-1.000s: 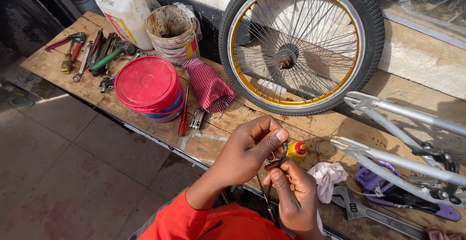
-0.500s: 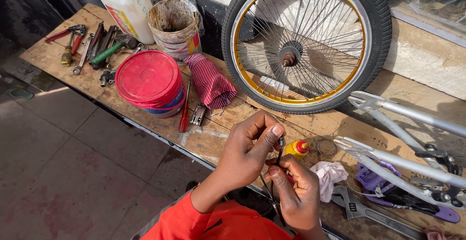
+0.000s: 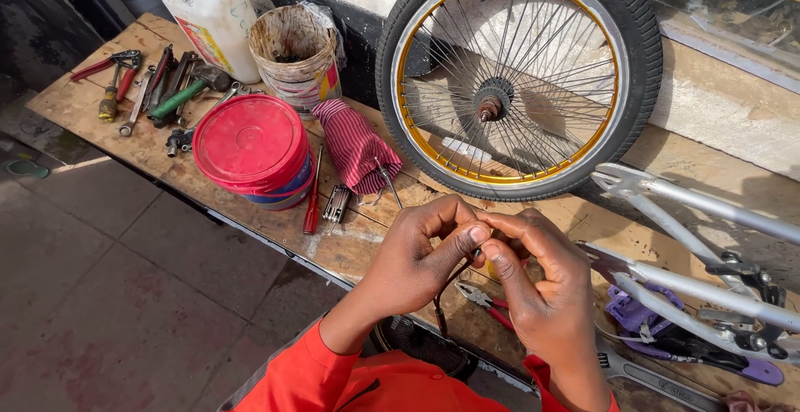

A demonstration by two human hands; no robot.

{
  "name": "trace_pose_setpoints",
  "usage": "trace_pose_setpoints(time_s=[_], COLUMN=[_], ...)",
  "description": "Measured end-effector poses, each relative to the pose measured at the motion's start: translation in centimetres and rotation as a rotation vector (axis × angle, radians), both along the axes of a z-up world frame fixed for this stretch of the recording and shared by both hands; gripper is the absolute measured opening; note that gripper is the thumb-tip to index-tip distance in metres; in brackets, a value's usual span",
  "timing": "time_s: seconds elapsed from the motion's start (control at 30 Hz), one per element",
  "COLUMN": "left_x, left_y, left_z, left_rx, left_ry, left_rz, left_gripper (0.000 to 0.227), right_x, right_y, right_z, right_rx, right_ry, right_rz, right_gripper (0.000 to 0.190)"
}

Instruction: Lubricating a bicycle brake cable by applying oil to the inner wire and sliding it through the housing.

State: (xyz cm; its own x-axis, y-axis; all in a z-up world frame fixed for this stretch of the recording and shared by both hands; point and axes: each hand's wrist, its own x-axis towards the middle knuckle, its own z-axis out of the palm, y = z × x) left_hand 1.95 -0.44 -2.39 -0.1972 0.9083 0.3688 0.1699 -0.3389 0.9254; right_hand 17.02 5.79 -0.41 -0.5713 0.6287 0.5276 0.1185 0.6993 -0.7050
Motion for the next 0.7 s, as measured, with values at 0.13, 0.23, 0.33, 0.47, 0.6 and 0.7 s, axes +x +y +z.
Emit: trace_pose_setpoints(time_s=[0.13, 0.23, 0.33, 0.47, 0.6, 0.7], left_x=[-0.4, -0.3, -0.1, 0.4, 0.6, 0.6], left_y=[0.1, 0.1, 0.4, 0.8, 0.5, -0.1], left_z=[-0.5, -1.5, -2.5, -3.6, -3.8, -3.8], left_rx=[-0.020, -0.036, -0.049, -0.096, -0.180, -0.132], left_ry=[-0.176, -0.363, -0.483, -0.625, -0.569, -0.574], left_rz=[-0.084, -0.165, -0.206, -0.215, -0.192, -0.303], left_gripper=[0.024, 0.024, 0.025, 0.024, 0.029, 0.035], right_x=[-0.2, -0.3, -0.5, -0.5, -0.3, 0.7], right_y=[0.9, 0.9, 0.9, 0.8, 1.0, 1.9], right_z=[0.1, -0.3, -0.4, -0.6, -0.2, -1.0], right_rx=[-0.144, -0.155, -0.164, -0.209, -0.180, -0.135], right_ry=[0.003, 0.007, 0.024, 0.054, 0.017, -0.003], right_rz=[0.102, 0.120, 0.113, 0.132, 0.162, 0.060], right_gripper=[0.021, 0.018, 0.011, 0.008, 0.012, 0.017])
